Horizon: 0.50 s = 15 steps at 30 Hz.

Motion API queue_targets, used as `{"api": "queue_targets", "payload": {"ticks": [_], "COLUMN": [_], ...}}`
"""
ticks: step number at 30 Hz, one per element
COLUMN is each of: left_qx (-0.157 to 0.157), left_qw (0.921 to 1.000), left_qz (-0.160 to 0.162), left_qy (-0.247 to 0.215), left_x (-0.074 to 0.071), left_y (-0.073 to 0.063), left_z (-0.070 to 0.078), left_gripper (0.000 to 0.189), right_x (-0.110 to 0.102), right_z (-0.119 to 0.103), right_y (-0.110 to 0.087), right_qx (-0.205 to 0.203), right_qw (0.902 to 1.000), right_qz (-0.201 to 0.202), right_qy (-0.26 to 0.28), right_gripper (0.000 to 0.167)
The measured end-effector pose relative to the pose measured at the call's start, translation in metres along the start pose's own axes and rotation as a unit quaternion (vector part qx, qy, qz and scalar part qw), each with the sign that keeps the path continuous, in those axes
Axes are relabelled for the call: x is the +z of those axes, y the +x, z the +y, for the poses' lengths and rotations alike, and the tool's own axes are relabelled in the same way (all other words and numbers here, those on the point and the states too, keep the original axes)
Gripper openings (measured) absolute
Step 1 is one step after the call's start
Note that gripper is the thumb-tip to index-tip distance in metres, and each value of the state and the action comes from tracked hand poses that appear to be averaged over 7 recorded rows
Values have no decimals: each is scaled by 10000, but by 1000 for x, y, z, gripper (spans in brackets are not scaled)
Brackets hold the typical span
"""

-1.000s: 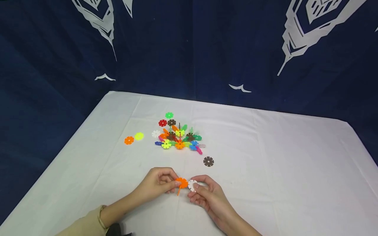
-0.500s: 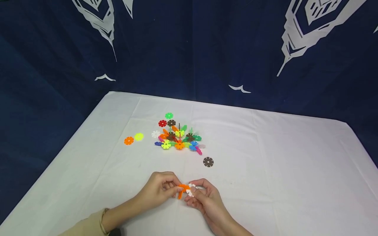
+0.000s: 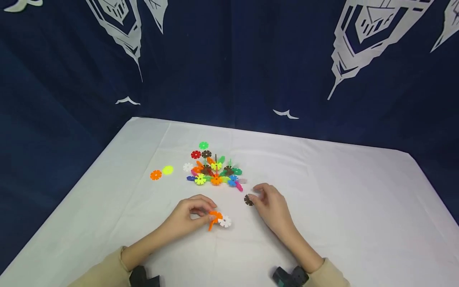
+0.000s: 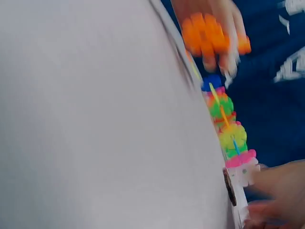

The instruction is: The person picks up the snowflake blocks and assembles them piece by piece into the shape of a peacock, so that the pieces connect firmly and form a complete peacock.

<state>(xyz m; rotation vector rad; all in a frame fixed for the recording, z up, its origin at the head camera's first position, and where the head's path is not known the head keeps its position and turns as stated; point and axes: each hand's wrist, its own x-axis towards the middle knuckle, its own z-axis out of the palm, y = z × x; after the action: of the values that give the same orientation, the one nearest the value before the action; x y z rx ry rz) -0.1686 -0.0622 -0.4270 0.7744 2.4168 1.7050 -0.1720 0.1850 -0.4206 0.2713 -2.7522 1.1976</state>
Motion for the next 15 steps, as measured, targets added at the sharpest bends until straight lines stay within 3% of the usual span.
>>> {"api": "queue_targets", "payload": {"ticks": [3, 6, 8, 10, 12, 15], "left_qx": [-84, -126, -165, -131, 50, 478], "left_qw": [9999, 9992, 9979, 9953, 9911, 9831], "left_qz": [-138, -366, -604, -921, -1289, -1736], "left_qy": [-23, -59, -145, -253, -334, -332], "left_x": [-3, -3, -4, -7, -9, -10], "left_y": [1, 3, 4, 5, 8, 14], "left_z": [-3, -7, -9, -10, -11, -13], "left_gripper": [5, 6, 5, 6, 8, 9], "right_x": [1, 2, 3, 5, 8, 17], "right_z": [6, 8, 8, 6, 1, -6], "right_y": [14, 12, 9, 4, 0, -6], "right_qx": [-267, -386, -403, -487, -675, -1236], "right_qw": [9944, 9949, 9984, 9952, 9806, 9444], "right_qz": [-1, -170, -269, -456, -738, -1262], "right_qy": [-1023, -920, -275, 711, 1685, 2772], "right_gripper": [28, 26, 22, 17, 11, 10]}}
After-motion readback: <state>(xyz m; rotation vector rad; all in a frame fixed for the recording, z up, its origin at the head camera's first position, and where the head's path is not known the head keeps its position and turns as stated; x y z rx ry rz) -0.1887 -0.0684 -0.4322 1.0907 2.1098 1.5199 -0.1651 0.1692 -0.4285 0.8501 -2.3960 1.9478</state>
